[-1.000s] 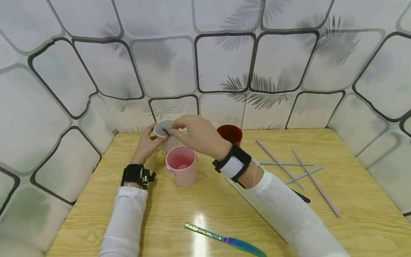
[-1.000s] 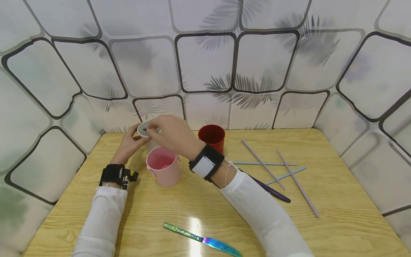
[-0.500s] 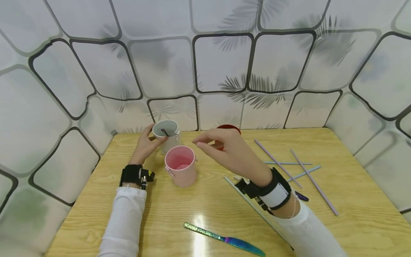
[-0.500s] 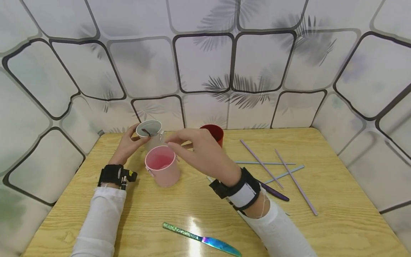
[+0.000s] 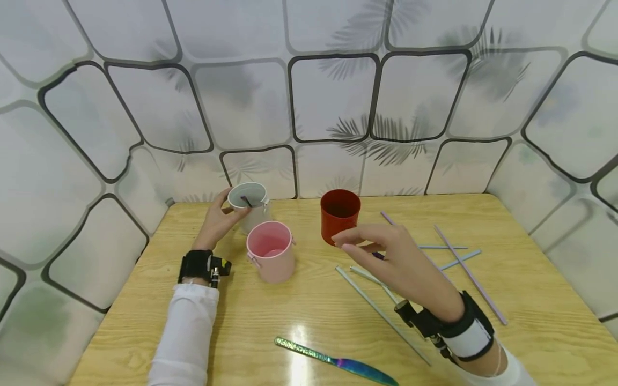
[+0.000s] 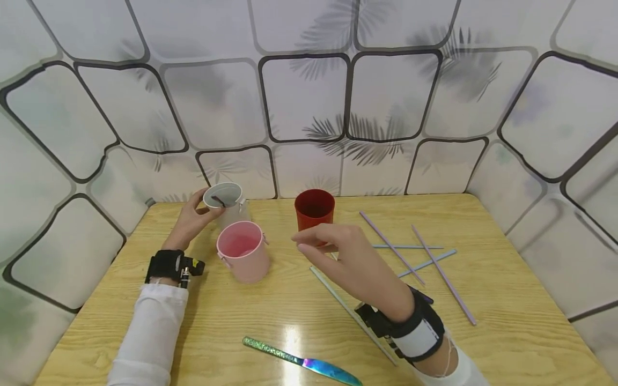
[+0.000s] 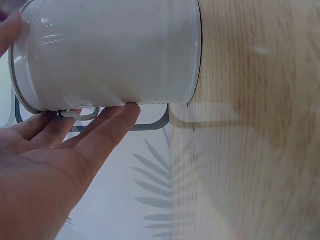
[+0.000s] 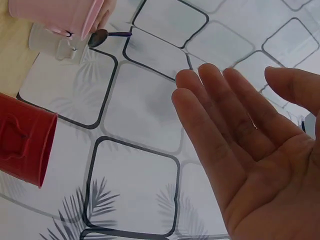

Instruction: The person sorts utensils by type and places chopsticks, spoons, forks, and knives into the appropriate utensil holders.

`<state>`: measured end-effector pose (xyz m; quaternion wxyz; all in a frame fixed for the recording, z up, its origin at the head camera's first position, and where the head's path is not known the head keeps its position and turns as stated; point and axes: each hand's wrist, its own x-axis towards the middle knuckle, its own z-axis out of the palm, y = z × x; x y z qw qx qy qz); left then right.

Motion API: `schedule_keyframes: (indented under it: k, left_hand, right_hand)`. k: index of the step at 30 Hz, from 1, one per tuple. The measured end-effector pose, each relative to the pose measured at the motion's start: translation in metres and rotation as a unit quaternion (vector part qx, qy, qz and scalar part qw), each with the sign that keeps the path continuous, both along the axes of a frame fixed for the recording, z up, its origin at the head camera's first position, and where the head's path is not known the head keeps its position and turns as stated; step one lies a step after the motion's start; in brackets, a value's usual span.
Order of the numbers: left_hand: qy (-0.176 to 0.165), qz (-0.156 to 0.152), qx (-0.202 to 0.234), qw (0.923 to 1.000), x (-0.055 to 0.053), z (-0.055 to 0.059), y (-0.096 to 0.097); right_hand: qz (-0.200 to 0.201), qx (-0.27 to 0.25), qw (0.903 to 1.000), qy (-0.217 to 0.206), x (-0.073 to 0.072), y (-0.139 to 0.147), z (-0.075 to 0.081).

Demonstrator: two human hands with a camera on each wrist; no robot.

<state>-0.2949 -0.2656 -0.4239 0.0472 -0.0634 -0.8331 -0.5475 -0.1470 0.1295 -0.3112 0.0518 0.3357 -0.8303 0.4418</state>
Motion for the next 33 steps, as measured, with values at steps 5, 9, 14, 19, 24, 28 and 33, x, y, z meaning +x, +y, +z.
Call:
schedule_keyframes:
  k: [5, 9, 14, 19, 24, 28, 33]
  left_hand:
    - [-0.002, 0.004, -0.005, 1.0000, 0.001, -0.001, 0.000]
    - [-0.004, 0.002, 0.001, 1.0000, 0.002, -0.001, 0.000]
    - [-0.030, -0.010, 0.004, 0.9995, 0.005, 0.004, -0.001]
    - [-0.057, -0.009, -0.040, 0.9975, 0.014, 0.013, -0.005]
    - [-0.053, -0.010, -0.078, 0.9955, 0.025, 0.019, -0.013]
    - [-0.049, -0.027, -0.106, 0.9928, 0.037, 0.023, -0.020]
    - [-0.023, -0.069, -0.135, 0.9883, 0.054, 0.025, -0.026]
  right_hand:
    - [-0.019, 0.012, 0.9995, -0.020, 0.004, 0.006, -0.011]
    - [-0.027, 0.009, 0.9994, -0.017, 0.005, 0.006, -0.016]
    - [-0.029, 0.003, 0.9996, 0.000, 0.005, 0.006, -0.017]
    - [-0.027, -0.005, 0.9996, 0.004, 0.004, 0.007, -0.018]
    - [-0.030, -0.009, 0.9995, 0.005, 0.003, 0.008, -0.019]
    - [-0.028, -0.011, 0.9995, 0.007, 0.002, 0.010, -0.020]
    - [-0.025, -0.014, 0.9995, 0.013, 0.001, 0.011, -0.019]
